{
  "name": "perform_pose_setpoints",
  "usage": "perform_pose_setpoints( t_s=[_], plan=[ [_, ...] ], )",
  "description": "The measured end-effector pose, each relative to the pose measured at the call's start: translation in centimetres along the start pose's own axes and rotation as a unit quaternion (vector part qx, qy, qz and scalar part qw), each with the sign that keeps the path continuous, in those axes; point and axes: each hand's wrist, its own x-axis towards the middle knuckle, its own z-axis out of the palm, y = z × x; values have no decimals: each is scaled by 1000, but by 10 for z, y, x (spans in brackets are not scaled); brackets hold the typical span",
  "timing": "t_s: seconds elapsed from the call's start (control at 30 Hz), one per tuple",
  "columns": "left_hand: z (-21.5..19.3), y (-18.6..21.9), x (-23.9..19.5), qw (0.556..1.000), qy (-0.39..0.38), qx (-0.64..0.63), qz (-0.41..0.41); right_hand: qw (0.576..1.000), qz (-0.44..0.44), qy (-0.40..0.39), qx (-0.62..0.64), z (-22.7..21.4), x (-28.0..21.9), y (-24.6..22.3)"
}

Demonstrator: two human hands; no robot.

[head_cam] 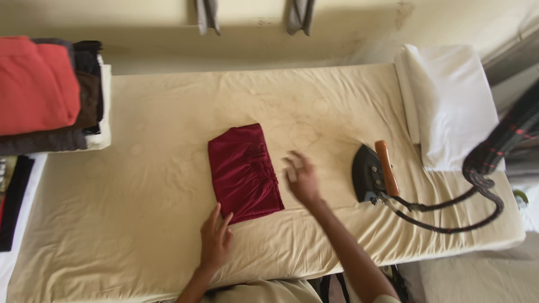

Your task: The person picks up a pair of shorts from a pile, spreads them on an ironing board, irons the fabric using an iron, and then folds the shorts into a compact rectangular shape.

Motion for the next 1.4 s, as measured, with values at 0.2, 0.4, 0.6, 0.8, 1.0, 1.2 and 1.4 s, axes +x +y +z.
perform_pose_setpoints(
  t_s=[0.2,0.4,0.6,0.8,1.0,1.2,1.4],
  plan=[
    [4,25,-18,997,-1,-11,-80,965,-154,-191,-93,131,18,-45],
    [-3,24,-17,998,-47,35,-34,954,-95,-224,-176,154,18,-30],
    [-3,27,-20,999,-17,38,-32,948,-24,-240,-210,144,21,-24],
    [3,30,-24,996,-48,77,-11,944,-146,-276,-112,166,46,-50],
    [5,23,-18,995,-2,30,-96,962,-131,-235,-49,231,87,-42],
    [7,19,-10,980,89,20,-176,963,-95,-253,-4,254,113,-36],
    [7,17,-14,984,89,26,-155,973,-69,-221,-27,254,111,-38]
  ],
)
